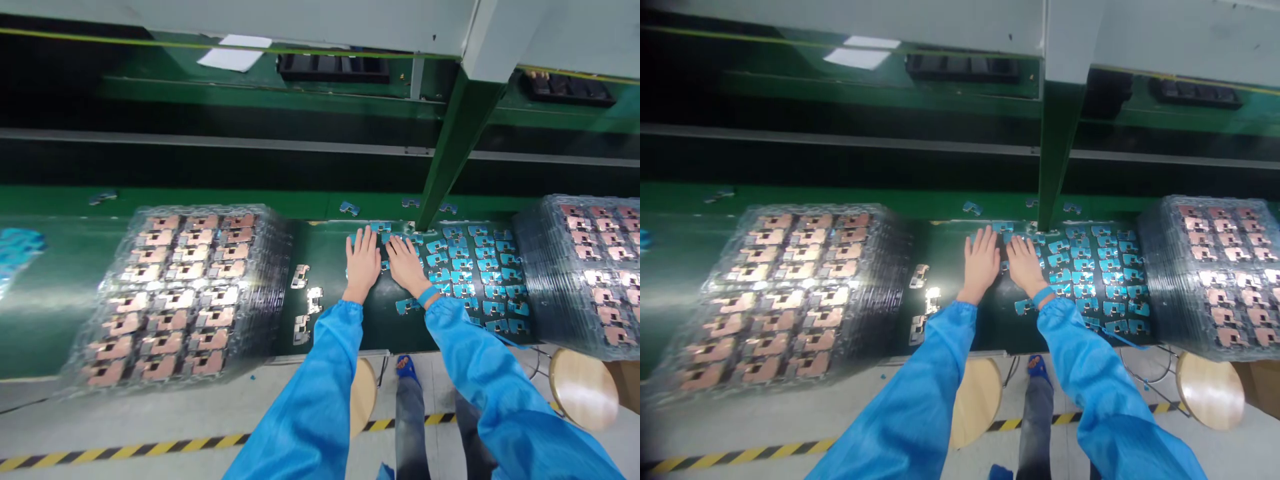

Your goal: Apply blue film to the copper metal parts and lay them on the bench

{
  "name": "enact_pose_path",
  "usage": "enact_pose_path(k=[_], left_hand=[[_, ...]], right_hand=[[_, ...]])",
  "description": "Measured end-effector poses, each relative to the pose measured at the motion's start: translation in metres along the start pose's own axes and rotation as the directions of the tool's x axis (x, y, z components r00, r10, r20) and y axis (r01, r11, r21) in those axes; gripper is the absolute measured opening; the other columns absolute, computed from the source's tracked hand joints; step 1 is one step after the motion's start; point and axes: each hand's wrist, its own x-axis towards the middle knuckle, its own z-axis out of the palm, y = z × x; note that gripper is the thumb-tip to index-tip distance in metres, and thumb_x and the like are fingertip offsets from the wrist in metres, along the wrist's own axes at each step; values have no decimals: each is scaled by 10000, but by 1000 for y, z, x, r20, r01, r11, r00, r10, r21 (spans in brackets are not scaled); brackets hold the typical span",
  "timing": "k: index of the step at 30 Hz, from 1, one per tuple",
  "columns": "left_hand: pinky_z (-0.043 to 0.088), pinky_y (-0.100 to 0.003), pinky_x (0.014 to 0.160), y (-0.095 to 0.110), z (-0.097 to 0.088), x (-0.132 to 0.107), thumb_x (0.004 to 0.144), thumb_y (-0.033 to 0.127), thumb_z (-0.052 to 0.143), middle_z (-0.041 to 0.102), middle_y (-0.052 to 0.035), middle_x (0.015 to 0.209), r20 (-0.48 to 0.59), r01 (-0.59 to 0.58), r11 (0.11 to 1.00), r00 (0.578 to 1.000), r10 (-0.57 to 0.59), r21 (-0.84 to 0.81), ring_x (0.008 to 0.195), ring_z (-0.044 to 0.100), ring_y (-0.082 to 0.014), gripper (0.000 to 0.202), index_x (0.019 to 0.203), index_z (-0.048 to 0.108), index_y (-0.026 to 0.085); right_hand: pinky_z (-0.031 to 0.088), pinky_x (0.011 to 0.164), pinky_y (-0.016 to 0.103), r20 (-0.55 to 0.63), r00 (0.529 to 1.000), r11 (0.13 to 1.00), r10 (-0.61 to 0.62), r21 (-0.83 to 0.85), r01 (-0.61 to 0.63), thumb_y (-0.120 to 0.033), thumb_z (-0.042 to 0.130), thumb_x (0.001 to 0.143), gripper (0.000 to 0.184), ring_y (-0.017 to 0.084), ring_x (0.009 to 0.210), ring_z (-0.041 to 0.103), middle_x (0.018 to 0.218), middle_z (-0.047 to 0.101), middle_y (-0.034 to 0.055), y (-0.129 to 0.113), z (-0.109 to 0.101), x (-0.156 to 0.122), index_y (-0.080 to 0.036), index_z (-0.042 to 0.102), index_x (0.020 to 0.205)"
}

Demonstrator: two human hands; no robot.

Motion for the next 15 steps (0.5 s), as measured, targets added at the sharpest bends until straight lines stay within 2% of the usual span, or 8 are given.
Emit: enact_pose_path(k=[3, 6, 11, 15], left_hand=[[81, -635, 1417, 7, 2, 28, 1073, 231, 274, 456, -140, 1735, 78, -70, 997, 994, 72, -33, 1667, 346, -349, 635, 1637, 518, 71], [104, -631, 1418, 12, 5, 43, 1054, 241, 307, 453, -121, 1740, 113, -99, 993, 988, 105, -56, 1654, 374, -345, 616, 1579, 596, 99], [111, -626, 1420, 16, 6, 47, 1070, 246, 255, 489, -93, 1718, 143, -134, 986, 979, 147, -98, 1637, 410, -307, 625, 1574, 605, 125], [108, -609, 1424, 14, 3, 45, 1078, 258, 261, 534, -104, 1686, 142, -148, 982, 976, 164, -115, 1603, 458, -297, 612, 1551, 624, 117]], right_hand=[[198, 1403, 558, 7, 1000, 1000, 5, 10, -5, -101, 431, 1039, 613, 352, 1673, 317, 1747, 405, 243, -2, 5, -5, 28, 486, 1636], [220, 1401, 550, 7, 1000, 999, 21, 25, -21, -120, 430, 1052, 638, 353, 1676, 310, 1748, 394, 254, -5, 9, -10, 55, 426, 1666], [220, 1405, 539, 2, 1000, 999, 16, 48, -16, -188, 413, 1105, 607, 330, 1674, 320, 1754, 397, 230, -7, 8, -14, 24, 436, 1673], [209, 1407, 528, 13, 1000, 998, 11, 58, -11, -184, 410, 1109, 605, 335, 1677, 312, 1750, 407, 229, -7, 7, -12, 31, 428, 1675]])
